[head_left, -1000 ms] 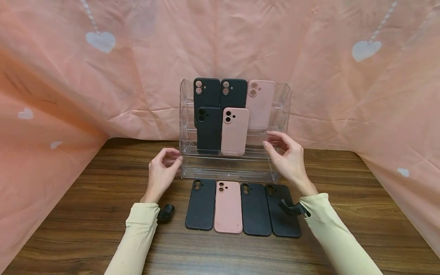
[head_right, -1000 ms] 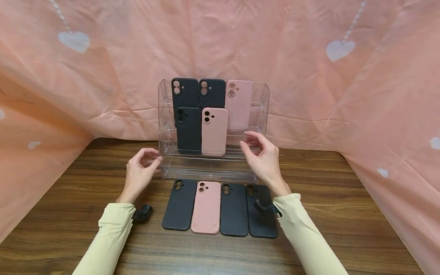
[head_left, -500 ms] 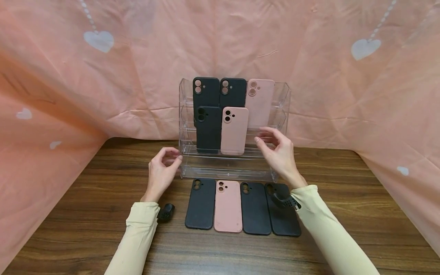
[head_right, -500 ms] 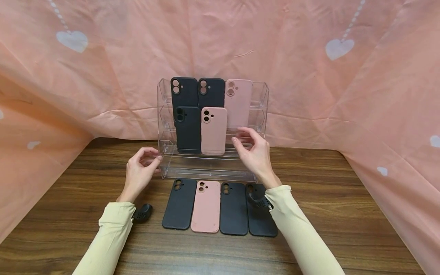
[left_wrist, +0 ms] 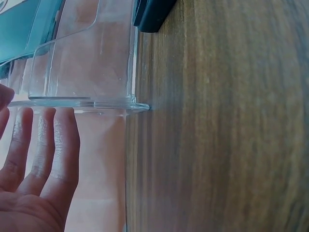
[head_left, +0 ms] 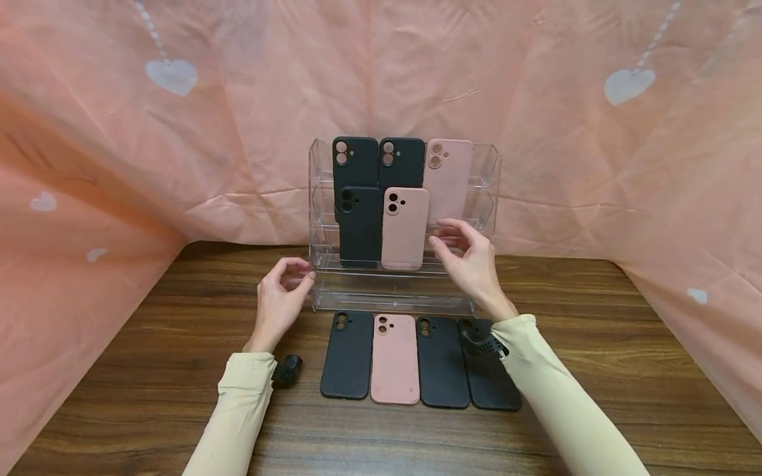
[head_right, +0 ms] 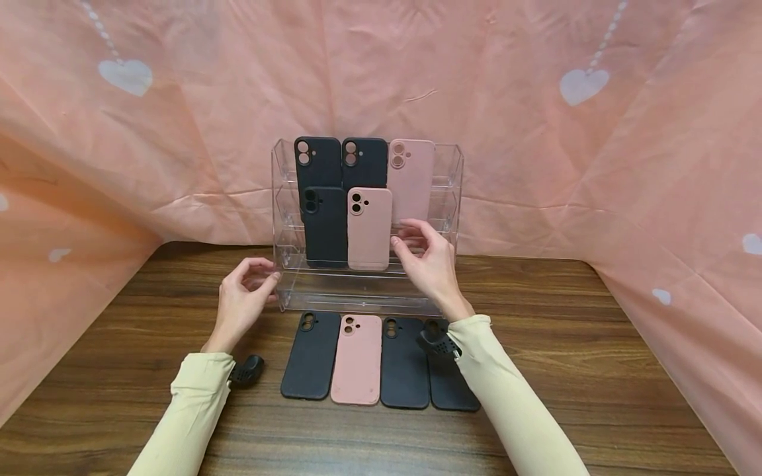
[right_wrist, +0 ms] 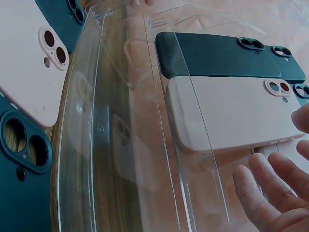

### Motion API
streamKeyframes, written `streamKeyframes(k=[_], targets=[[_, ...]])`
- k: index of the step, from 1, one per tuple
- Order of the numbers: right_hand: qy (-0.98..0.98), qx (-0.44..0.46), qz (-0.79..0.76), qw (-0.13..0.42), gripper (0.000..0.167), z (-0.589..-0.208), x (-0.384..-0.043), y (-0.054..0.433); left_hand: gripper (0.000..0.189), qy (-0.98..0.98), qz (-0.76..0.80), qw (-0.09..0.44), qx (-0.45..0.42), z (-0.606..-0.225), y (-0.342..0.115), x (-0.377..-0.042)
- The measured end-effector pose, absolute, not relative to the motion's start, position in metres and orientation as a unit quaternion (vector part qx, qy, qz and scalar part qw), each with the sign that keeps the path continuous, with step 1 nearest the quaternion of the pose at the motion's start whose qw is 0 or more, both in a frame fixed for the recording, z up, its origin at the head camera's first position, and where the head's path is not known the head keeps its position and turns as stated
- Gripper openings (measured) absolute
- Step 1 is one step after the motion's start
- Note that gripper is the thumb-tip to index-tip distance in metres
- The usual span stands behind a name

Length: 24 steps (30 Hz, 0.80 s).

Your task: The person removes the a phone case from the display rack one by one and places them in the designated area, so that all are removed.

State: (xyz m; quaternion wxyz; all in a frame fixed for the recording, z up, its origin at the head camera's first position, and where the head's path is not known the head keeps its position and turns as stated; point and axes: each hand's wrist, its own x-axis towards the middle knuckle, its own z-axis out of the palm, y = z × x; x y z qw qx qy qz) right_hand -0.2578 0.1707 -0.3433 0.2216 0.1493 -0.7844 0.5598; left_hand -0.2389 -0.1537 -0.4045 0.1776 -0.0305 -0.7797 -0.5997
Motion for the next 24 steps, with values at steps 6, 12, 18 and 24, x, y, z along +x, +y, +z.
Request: streamKeyframes(k=[6, 12, 18, 24], targets=[[-0.779, 0.146, 0.572, 0.211, 0.035, -0.345, -0.263, 0.165, 0.021, -0.778, -0.602, 0.176, -0.031, -0.404, -0.153, -0.238], [-0.784, 0.136, 0.571, 0.202, 0.038, -0.348, -0.266, 0.162, 0.021, -0.78, -0.6, 0.175, -0.029, -0.405, -0.153, -0.238], [-0.769, 0.139, 0.586, 0.216, 0.039, -0.35, -0.27, 0.159, 0.019, -0.78, -0.599, 0.18, -0.032, -0.404, -0.153, -0.238], [-0.772, 0.126, 0.586, 0.214, 0.04, -0.332, -0.254, 0.146, 0.019, -0.78, -0.598, 0.18, -0.032, -0.405, -0.153, -0.238]])
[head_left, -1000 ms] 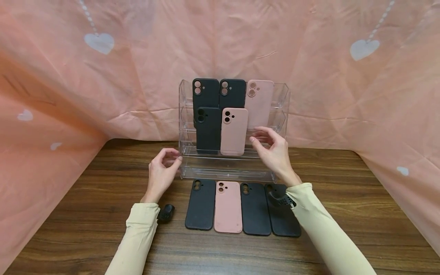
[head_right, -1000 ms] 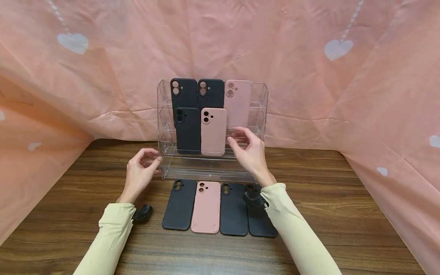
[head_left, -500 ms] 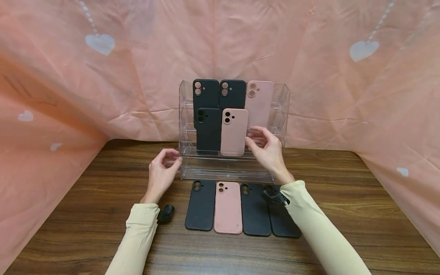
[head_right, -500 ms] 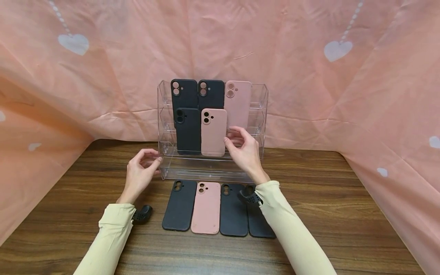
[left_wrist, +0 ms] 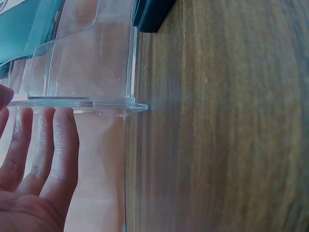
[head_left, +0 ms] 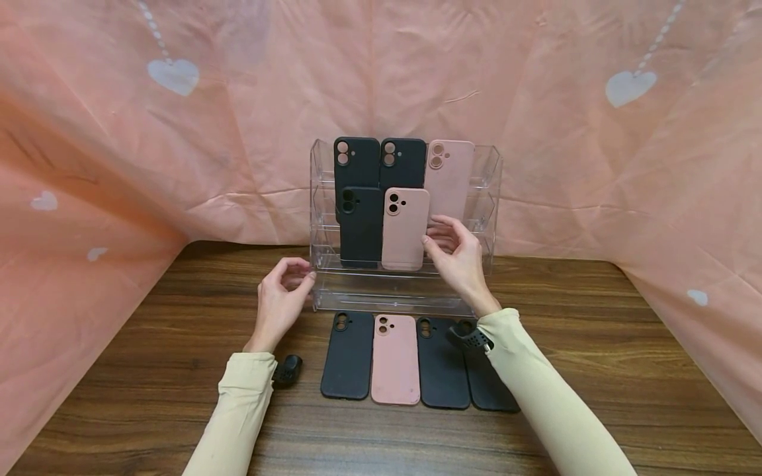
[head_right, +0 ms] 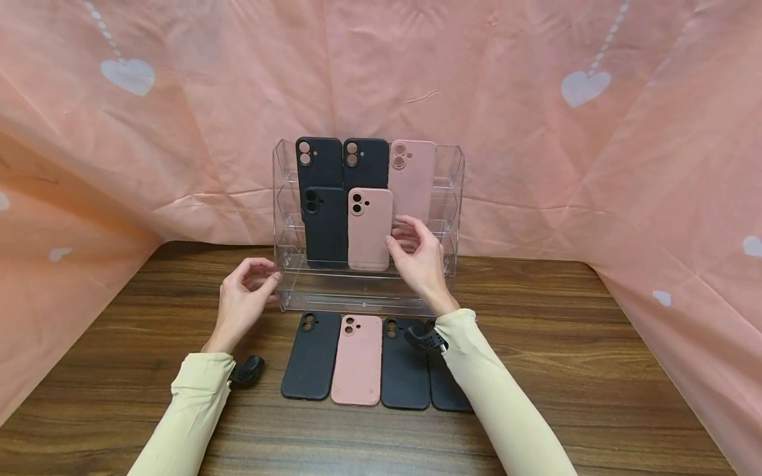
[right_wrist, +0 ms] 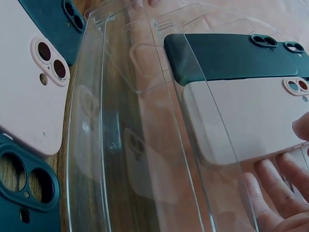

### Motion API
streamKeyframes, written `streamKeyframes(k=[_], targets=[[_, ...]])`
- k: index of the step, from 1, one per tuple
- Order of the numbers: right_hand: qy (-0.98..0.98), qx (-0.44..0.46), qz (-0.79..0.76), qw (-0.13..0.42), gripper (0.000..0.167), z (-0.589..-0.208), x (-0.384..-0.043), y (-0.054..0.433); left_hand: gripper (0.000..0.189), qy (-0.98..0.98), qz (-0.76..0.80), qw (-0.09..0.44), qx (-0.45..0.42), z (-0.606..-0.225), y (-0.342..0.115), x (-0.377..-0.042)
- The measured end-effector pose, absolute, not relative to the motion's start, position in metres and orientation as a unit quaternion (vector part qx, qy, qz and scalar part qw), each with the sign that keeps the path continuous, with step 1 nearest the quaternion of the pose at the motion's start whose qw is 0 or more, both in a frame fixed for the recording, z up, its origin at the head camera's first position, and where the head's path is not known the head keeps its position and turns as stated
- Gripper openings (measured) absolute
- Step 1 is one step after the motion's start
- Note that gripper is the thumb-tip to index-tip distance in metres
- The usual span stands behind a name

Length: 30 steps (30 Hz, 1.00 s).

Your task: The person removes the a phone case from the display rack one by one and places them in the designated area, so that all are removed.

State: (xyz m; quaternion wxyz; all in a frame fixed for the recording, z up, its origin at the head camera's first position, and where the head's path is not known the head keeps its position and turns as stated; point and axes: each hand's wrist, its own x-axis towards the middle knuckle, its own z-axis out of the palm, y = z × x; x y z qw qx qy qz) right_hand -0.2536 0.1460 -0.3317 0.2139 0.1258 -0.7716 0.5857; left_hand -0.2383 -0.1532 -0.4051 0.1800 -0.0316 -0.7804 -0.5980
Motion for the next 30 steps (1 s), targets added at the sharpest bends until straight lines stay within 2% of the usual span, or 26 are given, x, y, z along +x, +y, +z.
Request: streamKeyframes(k=[10, 21, 30], targets=[[-0.764, 0.119, 0.594, 0.22, 0.041, -0.331, -0.252, 0.143, 0.017, -0.789, -0.579, 0.201, -0.035, -0.406, -0.151, -0.241], [-0.743, 0.153, 0.598, 0.259, 0.042, -0.351, -0.275, 0.152, 0.019, -0.792, -0.579, 0.188, -0.045, -0.405, -0.154, -0.245], [-0.721, 0.158, 0.614, 0.279, 0.045, -0.343, -0.268, 0.158, 0.021, -0.796, -0.573, 0.185, -0.064, -0.403, -0.156, -0.241]])
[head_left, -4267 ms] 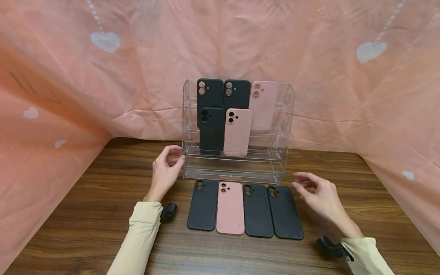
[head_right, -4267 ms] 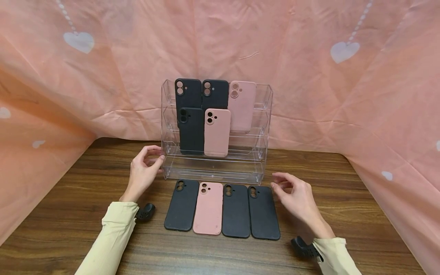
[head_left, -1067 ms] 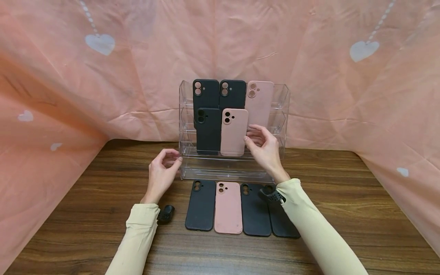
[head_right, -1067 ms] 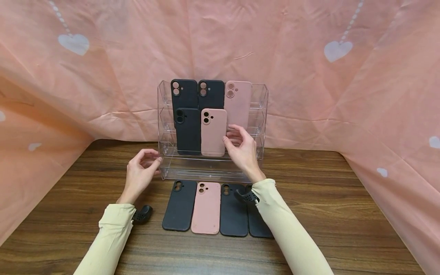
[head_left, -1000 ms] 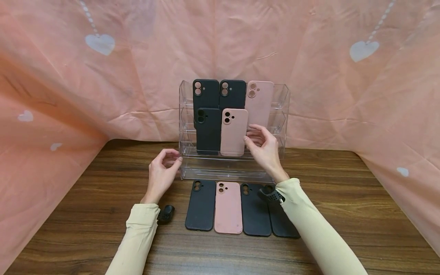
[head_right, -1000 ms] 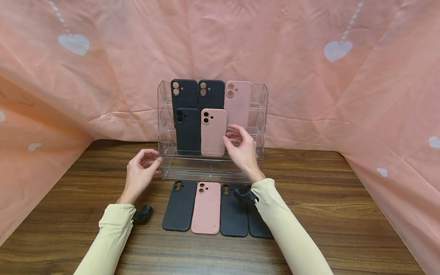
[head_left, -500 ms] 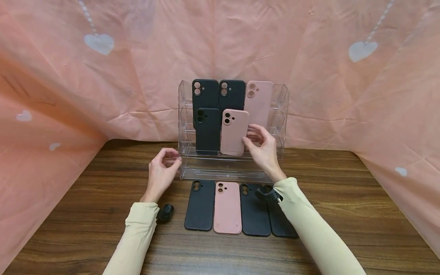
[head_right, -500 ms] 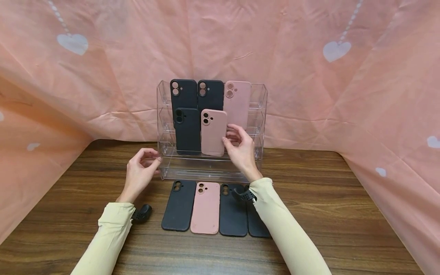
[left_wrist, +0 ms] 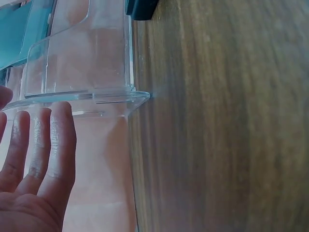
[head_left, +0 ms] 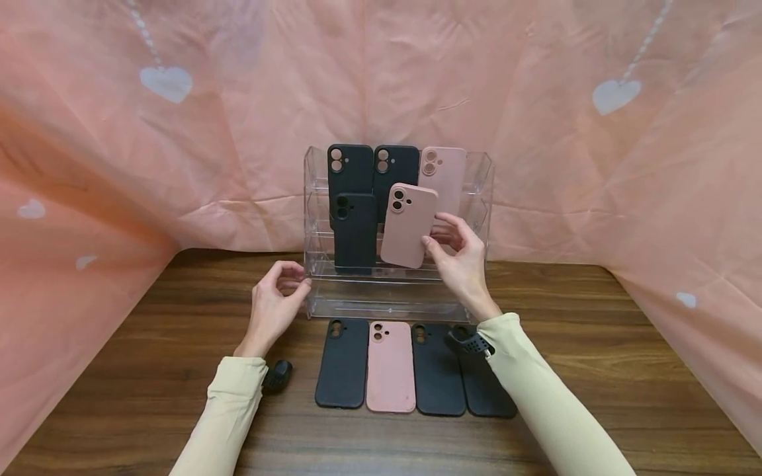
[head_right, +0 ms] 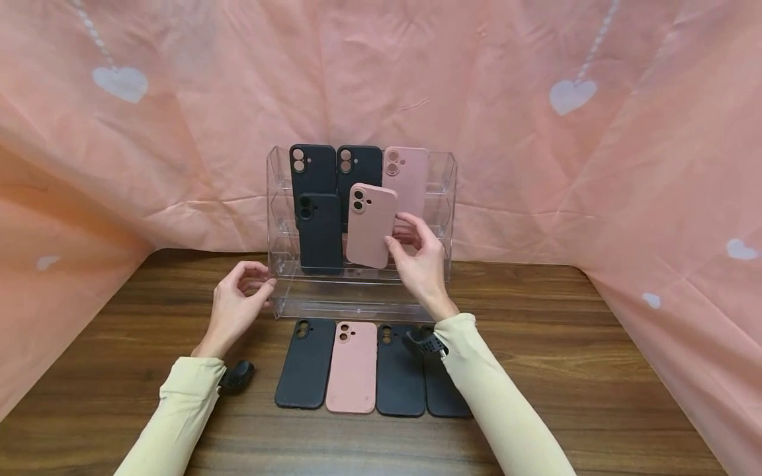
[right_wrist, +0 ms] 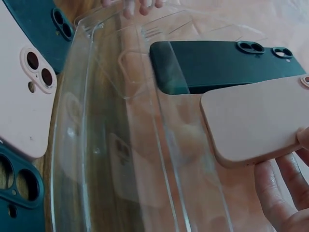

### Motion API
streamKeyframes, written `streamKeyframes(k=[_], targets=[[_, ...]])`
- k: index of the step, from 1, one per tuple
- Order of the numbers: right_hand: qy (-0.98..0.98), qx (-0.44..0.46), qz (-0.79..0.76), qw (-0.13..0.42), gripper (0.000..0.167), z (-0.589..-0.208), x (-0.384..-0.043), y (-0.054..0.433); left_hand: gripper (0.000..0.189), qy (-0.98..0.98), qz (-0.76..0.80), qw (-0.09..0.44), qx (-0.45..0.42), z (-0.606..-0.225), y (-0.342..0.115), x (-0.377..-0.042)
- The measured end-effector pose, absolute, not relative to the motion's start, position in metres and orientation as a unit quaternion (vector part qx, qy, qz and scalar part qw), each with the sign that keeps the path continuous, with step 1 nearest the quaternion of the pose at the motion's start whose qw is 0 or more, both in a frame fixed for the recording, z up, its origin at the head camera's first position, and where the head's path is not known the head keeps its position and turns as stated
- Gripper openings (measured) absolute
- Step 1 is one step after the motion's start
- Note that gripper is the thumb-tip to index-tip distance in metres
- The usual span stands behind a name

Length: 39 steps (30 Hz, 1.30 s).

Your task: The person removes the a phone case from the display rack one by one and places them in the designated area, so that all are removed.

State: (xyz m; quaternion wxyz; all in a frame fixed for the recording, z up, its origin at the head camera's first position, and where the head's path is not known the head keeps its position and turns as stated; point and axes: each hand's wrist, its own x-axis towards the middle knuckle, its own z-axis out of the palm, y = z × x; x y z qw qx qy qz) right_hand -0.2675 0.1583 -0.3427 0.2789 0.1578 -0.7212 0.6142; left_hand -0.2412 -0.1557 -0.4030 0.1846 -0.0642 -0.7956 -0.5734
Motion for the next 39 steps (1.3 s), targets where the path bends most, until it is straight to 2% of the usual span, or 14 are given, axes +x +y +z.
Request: streamKeyframes(k=[13, 25, 39], targets=[[-0.727, 0.18, 0.606, 0.268, 0.051, -0.336, -0.254, 0.167, 0.022, -0.795, -0.573, 0.185, -0.064, -0.403, -0.155, -0.239], [-0.737, 0.184, 0.603, 0.244, 0.067, -0.34, -0.241, 0.181, 0.021, -0.794, -0.575, 0.184, -0.07, -0.402, -0.155, -0.242], [-0.728, 0.202, 0.619, 0.213, 0.07, -0.339, -0.228, 0.201, 0.021, -0.796, -0.571, 0.187, -0.076, -0.403, -0.157, -0.242]])
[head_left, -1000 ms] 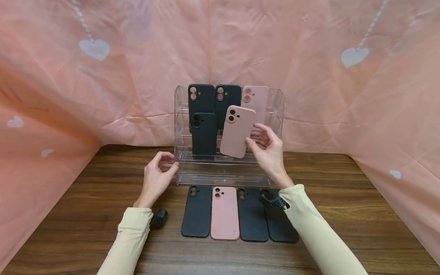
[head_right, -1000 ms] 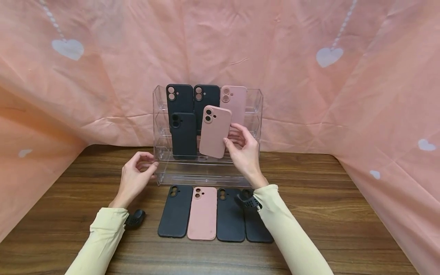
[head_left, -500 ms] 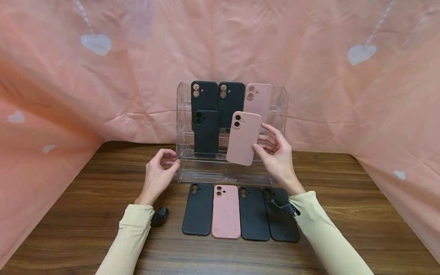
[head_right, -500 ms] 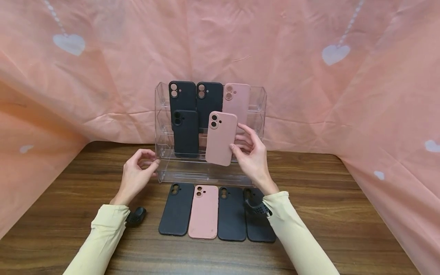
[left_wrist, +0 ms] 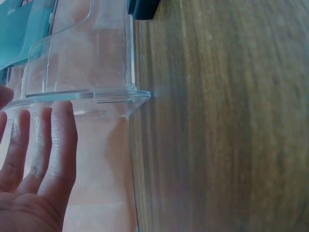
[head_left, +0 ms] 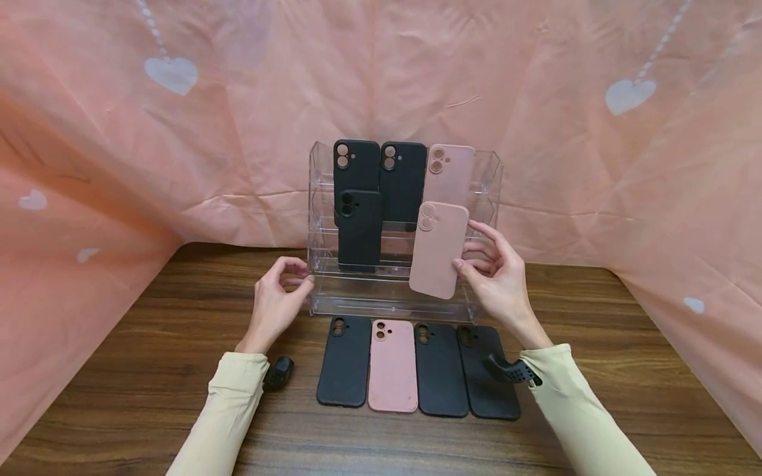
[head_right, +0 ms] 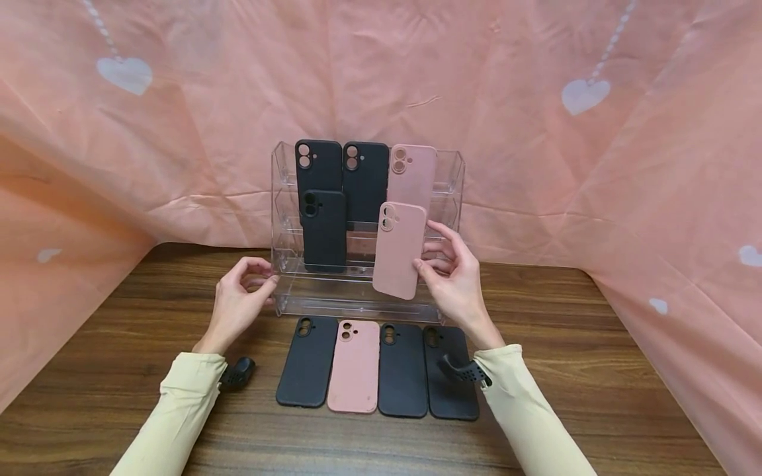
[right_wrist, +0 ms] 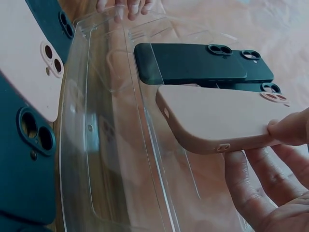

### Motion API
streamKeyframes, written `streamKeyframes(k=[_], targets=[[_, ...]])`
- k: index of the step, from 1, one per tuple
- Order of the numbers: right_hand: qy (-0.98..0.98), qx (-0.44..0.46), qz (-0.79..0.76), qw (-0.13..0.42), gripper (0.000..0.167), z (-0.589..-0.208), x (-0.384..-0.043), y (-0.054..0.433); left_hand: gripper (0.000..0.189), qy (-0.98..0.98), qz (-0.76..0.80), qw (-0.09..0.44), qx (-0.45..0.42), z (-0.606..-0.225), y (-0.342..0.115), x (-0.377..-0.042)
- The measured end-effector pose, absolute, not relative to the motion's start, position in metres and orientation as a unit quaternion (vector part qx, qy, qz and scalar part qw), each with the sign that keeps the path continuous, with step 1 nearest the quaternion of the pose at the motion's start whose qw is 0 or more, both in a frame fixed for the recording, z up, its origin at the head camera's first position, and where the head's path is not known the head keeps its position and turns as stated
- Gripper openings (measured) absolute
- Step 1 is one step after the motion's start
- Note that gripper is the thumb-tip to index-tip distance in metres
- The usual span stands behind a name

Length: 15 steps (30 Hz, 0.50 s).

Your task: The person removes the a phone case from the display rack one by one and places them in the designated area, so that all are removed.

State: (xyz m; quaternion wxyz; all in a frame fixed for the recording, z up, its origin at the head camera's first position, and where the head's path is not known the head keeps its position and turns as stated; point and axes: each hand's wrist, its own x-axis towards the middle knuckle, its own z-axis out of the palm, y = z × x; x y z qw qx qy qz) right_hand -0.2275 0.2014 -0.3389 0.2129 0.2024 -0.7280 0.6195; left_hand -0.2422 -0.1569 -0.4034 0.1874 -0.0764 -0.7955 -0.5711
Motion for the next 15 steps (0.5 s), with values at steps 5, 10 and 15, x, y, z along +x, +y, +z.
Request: streamKeyframes(k=[5, 10, 15], targets=[[-0.741, 0.203, 0.604, 0.21, 0.071, -0.34, -0.221, 0.21, 0.021, -0.795, -0.571, 0.189, -0.076, -0.404, -0.157, -0.242], [-0.739, 0.208, 0.61, 0.197, 0.072, -0.34, -0.214, 0.219, 0.021, -0.793, -0.574, 0.191, -0.075, -0.404, -0.157, -0.243], [-0.733, 0.205, 0.622, 0.185, 0.073, -0.339, -0.208, 0.229, 0.021, -0.794, -0.572, 0.19, -0.074, -0.403, -0.156, -0.242]])
